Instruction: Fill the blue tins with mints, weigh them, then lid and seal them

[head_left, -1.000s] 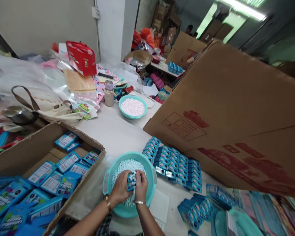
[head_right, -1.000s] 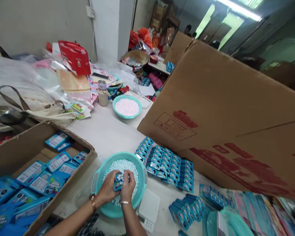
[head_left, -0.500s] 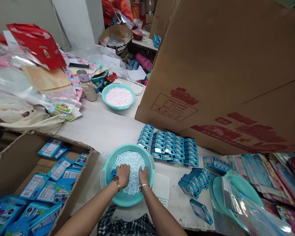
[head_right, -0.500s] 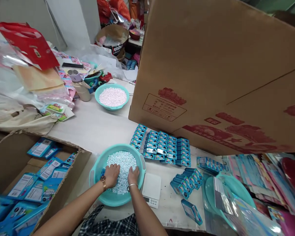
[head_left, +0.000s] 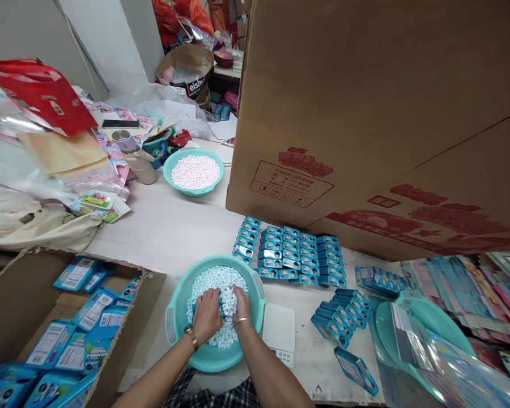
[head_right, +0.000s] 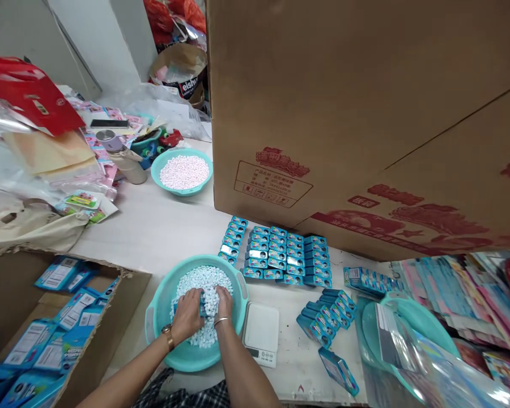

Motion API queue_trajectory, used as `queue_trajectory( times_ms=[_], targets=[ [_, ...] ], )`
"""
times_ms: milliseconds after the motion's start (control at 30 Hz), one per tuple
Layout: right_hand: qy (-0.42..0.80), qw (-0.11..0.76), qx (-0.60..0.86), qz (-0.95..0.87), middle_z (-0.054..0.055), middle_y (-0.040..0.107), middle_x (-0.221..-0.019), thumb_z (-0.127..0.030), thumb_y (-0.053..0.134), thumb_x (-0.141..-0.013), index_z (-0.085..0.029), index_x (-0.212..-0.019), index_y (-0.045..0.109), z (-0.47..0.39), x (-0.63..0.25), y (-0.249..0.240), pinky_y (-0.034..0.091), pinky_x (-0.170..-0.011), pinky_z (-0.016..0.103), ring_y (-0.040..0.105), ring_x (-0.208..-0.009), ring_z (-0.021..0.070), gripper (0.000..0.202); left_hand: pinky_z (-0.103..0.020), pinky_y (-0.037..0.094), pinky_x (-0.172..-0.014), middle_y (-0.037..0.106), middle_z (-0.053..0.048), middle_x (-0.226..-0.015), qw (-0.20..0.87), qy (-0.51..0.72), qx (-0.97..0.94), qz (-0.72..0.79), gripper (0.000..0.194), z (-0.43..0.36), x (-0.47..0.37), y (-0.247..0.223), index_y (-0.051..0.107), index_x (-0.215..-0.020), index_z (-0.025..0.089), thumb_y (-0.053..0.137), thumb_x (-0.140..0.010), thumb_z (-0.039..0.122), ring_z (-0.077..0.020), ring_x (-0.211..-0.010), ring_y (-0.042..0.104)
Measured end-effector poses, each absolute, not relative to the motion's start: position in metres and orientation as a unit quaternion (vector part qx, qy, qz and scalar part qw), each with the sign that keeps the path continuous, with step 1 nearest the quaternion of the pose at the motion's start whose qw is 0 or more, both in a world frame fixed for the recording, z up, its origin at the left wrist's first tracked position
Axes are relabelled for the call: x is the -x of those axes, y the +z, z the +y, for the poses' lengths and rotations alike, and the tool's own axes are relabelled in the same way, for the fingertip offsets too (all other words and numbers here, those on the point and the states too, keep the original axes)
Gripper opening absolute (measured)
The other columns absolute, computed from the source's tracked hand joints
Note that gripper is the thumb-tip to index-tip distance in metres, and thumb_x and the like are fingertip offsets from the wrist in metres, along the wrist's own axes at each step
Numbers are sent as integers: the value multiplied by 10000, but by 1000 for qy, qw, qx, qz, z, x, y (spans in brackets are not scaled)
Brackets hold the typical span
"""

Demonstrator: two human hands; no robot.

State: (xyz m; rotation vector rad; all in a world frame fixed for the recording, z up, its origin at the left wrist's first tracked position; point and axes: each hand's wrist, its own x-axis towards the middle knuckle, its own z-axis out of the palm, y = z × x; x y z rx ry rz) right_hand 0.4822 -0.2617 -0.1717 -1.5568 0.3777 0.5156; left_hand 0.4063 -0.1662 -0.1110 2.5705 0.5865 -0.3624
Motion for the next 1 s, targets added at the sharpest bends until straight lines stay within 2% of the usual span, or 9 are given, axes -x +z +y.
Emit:
queue_trajectory(
  times_ms=[200,333,600,767,1000],
  targets=[
    [169,685,692,151,38,702,-792,-500,661,-716,-160,-777,694,-259,-481,-128,470,-787,324,607,-792,206,347,-457,421,-1030,544,-133,-1234,402,60,-883,234,639,-175,-379,-107,419,-1273,176,611,-663,172,-295,-1212,519],
    [142,674,716,113,30,700,-792,-493,680,-729,-161,-786,696,-256,-480,-101,444,-812,316,592,-815,209,337,-501,446,-1024,546,-141,-1233,455,155,-836,262,662,-188,-378,-105,412,-1281,187,655,-665,206,-313,-1203,544],
    [100,649,752,55,52,715,-785,-496,670,-731,-165,-768,700,-248,-483,-72,467,-792,333,612,-789,224,334,-572,462,-1010,552,-122,-1243,476,196,-820,250,731,-181,-378,-93,386,-1295,248,686,-636,146,-345,-1188,555],
    [109,659,742,58,42,703,-745,-480,651,-731,-167,-745,680,-240,-488,-73,479,-748,322,605,-740,208,315,-533,450,-1042,555,-123,-1264,471,204,-824,240,731,-178,-377,-92,403,-1293,222,686,-623,155,-332,-1214,539],
    [120,673,727,67,32,687,-690,-469,617,-749,-179,-702,654,-241,-486,-76,483,-724,319,609,-705,205,297,-518,463,-1007,589,-120,-1214,454,176,-847,214,697,-171,-382,-79,449,-1252,212,680,-599,137,-339,-1164,559]
  ],
)
